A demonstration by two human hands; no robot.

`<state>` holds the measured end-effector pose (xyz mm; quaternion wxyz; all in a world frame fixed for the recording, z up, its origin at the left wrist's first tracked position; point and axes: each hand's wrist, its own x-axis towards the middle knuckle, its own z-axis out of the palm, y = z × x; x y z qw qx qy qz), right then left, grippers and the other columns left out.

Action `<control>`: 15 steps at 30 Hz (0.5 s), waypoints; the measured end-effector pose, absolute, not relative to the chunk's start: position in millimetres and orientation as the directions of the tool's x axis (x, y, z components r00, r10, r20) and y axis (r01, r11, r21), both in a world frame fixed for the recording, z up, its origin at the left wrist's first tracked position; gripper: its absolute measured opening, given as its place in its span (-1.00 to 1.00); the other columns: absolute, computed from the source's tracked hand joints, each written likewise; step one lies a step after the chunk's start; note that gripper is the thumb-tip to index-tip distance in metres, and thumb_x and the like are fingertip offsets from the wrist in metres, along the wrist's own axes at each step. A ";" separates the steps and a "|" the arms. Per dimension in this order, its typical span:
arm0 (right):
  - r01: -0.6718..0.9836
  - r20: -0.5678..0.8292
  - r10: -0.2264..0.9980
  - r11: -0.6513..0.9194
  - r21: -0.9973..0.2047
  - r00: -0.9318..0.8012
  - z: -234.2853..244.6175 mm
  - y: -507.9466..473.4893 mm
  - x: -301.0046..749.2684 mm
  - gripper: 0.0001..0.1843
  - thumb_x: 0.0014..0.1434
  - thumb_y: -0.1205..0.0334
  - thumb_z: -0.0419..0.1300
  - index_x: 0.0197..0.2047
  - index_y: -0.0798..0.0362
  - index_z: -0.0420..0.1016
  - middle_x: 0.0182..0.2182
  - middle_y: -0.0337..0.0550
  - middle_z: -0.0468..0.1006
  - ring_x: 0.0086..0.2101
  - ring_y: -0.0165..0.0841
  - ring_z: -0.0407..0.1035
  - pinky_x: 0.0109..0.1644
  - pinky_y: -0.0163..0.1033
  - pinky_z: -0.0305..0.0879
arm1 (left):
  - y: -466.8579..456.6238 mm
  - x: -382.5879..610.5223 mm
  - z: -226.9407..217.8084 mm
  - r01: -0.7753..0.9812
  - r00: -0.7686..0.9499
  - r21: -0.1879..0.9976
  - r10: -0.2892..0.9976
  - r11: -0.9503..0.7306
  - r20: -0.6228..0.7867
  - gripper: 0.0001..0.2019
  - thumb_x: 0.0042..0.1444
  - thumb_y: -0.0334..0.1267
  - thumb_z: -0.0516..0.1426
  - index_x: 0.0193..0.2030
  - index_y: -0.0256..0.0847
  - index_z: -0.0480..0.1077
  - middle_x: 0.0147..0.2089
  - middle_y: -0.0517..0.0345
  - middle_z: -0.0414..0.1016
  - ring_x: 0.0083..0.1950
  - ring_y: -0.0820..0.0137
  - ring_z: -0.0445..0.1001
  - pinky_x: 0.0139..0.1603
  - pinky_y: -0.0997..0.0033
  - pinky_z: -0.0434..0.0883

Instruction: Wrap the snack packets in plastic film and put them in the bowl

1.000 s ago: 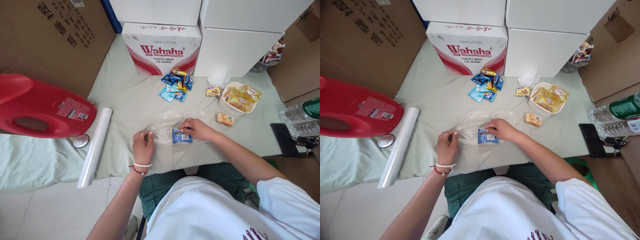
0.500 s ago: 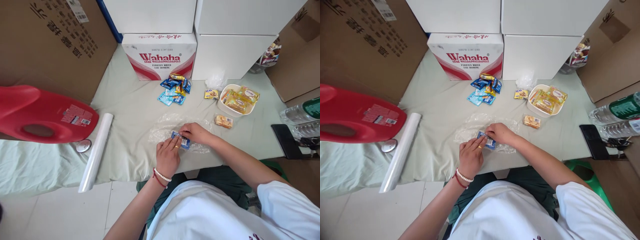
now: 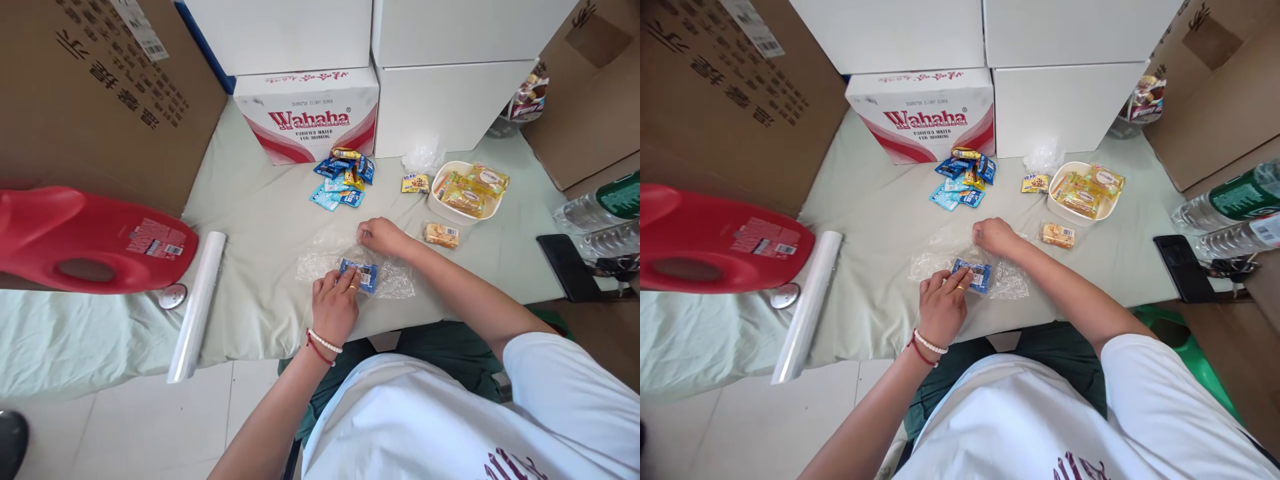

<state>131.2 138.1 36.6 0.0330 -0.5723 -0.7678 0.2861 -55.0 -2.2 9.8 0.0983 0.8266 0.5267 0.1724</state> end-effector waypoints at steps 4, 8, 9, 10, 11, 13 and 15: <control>0.827 -0.115 0.908 0.306 -0.472 -0.402 57.0 117.6 131.1 -0.80 0.37 0.29 0.18 -0.05 0.08 0.64 -0.06 0.02 0.52 -0.17 -0.27 0.43 -0.08 -0.25 0.22 | -6.0 -52.1 14.0 0.888 0.302 0.305 0.937 -0.343 0.173 -0.53 0.29 -0.41 0.04 0.21 0.06 0.56 0.32 -0.05 0.51 0.23 -0.06 0.36 0.07 -0.12 0.26; 0.792 -0.119 0.836 0.449 -0.413 -0.536 65.1 72.0 120.7 -0.73 0.41 0.32 0.12 0.06 0.00 0.59 -0.11 -0.06 0.50 -0.31 -0.33 0.36 -0.29 -0.25 0.08 | -8.9 -48.2 17.6 0.928 0.229 0.291 0.972 -0.232 0.044 -0.57 0.31 -0.39 0.03 0.15 0.07 0.59 -0.02 -0.14 0.56 0.05 -0.03 0.39 0.00 -0.10 0.25; 0.783 -0.133 0.817 0.471 -0.405 -0.560 62.0 60.0 117.6 -0.72 0.41 0.33 0.12 0.09 -0.03 0.58 -0.10 -0.08 0.49 -0.34 -0.35 0.33 -0.32 -0.25 0.04 | -8.5 -48.5 17.1 0.931 0.229 0.289 0.973 -0.225 0.019 -0.60 0.31 -0.39 0.03 0.09 0.02 0.61 -0.09 -0.14 0.55 0.02 -0.02 0.40 -0.01 -0.09 0.26; 0.778 -0.144 0.807 0.481 -0.404 -0.573 57.0 49.0 115.0 -0.71 0.41 0.33 0.13 0.11 -0.05 0.57 -0.09 -0.09 0.48 -0.37 -0.36 0.30 -0.35 -0.25 0.01 | -7.8 -49.9 15.8 0.928 0.240 0.290 0.971 -0.232 0.008 -0.64 0.31 -0.39 0.03 0.01 -0.03 0.63 -0.13 -0.14 0.53 0.01 -0.01 0.40 -0.02 -0.08 0.27; 0.774 -0.146 0.803 0.483 -0.410 -0.578 50.2 39.3 113.1 -0.71 0.42 0.32 0.12 0.12 -0.06 0.56 -0.10 -0.10 0.48 -0.38 -0.37 0.28 -0.36 -0.25 -0.01 | -6.7 -52.7 13.9 0.920 0.263 0.300 0.965 -0.254 0.010 -0.67 0.29 -0.40 0.03 -0.07 -0.08 0.63 -0.15 -0.14 0.52 0.01 0.00 0.41 -0.02 -0.08 0.28; 0.753 -0.108 0.806 0.485 -0.445 -0.582 34.2 24.9 111.5 -0.69 0.46 0.30 0.09 0.16 -0.08 0.53 -0.11 -0.11 0.47 -0.35 -0.36 0.27 -0.34 -0.27 0.03 | -4.4 -63.3 8.5 0.873 0.346 0.352 0.937 -0.338 0.043 -0.71 0.25 -0.42 0.04 -0.16 -0.13 0.61 -0.16 -0.13 0.54 0.01 0.04 0.43 0.00 -0.05 0.33; 0.716 -0.031 0.806 0.507 -0.480 -0.592 18.8 16.8 110.9 -0.64 0.47 0.32 0.07 0.23 -0.09 0.50 -0.11 -0.11 0.46 -0.27 -0.33 0.29 -0.25 -0.27 0.12 | -3.3 -80.1 2.9 0.777 0.444 0.457 0.892 -0.433 0.090 -0.70 0.21 -0.42 0.04 -0.11 -0.14 0.59 -0.15 -0.09 0.57 0.02 0.08 0.46 0.05 -0.04 0.39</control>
